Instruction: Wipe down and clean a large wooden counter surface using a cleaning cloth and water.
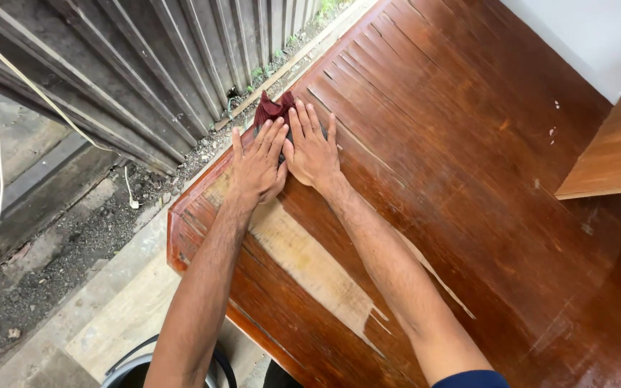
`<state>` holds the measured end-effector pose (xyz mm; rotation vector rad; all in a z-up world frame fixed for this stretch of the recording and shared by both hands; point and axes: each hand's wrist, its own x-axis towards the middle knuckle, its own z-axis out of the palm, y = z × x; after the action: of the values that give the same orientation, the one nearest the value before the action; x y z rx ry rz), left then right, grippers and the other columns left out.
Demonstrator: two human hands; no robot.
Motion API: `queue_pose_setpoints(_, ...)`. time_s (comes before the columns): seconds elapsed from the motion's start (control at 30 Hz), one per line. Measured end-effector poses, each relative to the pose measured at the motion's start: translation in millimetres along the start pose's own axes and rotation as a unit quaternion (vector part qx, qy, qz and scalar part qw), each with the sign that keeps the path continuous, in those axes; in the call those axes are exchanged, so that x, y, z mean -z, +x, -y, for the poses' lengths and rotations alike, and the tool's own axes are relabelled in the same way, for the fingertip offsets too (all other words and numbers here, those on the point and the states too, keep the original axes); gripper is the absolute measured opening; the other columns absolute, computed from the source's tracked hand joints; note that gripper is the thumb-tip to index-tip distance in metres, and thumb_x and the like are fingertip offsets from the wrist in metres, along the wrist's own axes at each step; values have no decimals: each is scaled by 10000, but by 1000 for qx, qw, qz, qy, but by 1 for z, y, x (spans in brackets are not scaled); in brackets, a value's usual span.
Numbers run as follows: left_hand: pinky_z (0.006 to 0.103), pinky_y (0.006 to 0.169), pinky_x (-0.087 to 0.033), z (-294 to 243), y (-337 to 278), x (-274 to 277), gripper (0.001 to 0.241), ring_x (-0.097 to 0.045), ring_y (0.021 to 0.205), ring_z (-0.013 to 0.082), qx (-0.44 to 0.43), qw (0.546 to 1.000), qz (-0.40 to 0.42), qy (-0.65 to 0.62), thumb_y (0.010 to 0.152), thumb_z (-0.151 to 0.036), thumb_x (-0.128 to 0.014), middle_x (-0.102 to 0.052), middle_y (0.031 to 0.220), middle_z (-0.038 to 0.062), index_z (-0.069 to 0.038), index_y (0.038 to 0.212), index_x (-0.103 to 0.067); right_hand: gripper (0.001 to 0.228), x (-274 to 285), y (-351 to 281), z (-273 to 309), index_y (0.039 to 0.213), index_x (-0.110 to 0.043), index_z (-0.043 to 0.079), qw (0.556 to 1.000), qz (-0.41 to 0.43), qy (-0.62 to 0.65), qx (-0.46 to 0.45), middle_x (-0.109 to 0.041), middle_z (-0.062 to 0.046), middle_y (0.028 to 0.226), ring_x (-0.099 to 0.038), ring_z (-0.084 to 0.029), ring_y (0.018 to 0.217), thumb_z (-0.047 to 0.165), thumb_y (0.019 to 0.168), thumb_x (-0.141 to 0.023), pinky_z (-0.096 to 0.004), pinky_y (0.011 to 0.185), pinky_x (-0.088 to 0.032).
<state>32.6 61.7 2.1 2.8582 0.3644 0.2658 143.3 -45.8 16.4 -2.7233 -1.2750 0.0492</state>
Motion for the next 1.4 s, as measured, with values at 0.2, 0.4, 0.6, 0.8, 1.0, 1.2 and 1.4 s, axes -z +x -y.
queue_pose_setpoints(0.2, 626, 1274, -49, 17, 29, 4, 700, -153, 1577, 155, 38, 998, 43, 8, 1019, -417, -414, -126, 1729, -49, -228, 1654, -190, 635, -12, 45, 0, 1637, -242, 195, 1000, 4, -1, -3, -155, -20, 1717, -120, -201, 1581, 389, 1050, -386, -603, 1254, -4)
queue_pose_setpoints(0.4, 629, 1209, -264, 17, 38, 12, 617, -329, 1517, 282, 38, 998, 34, -27, 1016, -393, -490, -313, 1662, 44, -181, 1580, -355, 784, -41, 77, -14, 1487, -457, 164, 994, 0, -88, 65, -492, -35, 1555, -365, -216, 1488, 385, 813, -792, -598, 1259, -4)
queue_pose_setpoints(0.6, 625, 1125, -370, -29, 37, 49, 638, -419, 1438, 347, -11, 999, -48, -23, 998, -450, -578, -378, 1584, 66, -250, 1561, -353, 194, 42, 33, -40, 1136, -707, 236, 970, -139, 193, 51, -781, -20, 1024, -735, -283, 1001, 191, 989, -588, -440, 880, -578)
queue_pose_setpoints(0.8, 583, 1181, -322, -131, 42, 84, 684, -341, 1494, 318, -64, 992, -113, -5, 954, -351, -671, -334, 1601, 64, -261, 1557, -362, 235, 98, -23, -112, 1136, -761, 383, 888, -194, 409, -84, -772, 62, 1081, -698, -193, 1105, 258, 982, -635, -358, 960, -551)
queue_pose_setpoints(1.0, 582, 1204, -260, -205, 29, 100, 754, -295, 1515, 295, -91, 981, -172, 23, 883, -260, -755, -348, 1607, 76, -258, 1554, -411, 279, 131, -64, -141, 1240, -736, 124, 678, -224, 690, -115, -724, -9, 1060, -595, -77, 988, 126, 1028, -555, -264, 951, -523)
queue_pose_setpoints(1.2, 538, 1144, -332, -257, -5, 61, 439, -431, 1433, 289, -133, 965, -225, -15, 981, -389, -564, -476, 1474, 81, -218, 1384, -535, 258, 126, -140, -180, 1109, -797, 221, 812, -180, 525, -183, -764, -62, 1007, -680, -191, 1018, 241, 924, -618, -362, 922, -529)
queue_pose_setpoints(1.4, 533, 1151, -300, -381, -39, -25, 494, -479, 1399, 239, -159, 973, -152, -69, 996, -501, -491, -526, 1396, 55, -207, 1392, -478, 280, 119, -275, -257, 1079, -786, 294, 862, -137, 371, -316, -774, -41, 954, -719, -282, 1010, 334, 908, -568, -420, 894, -555)
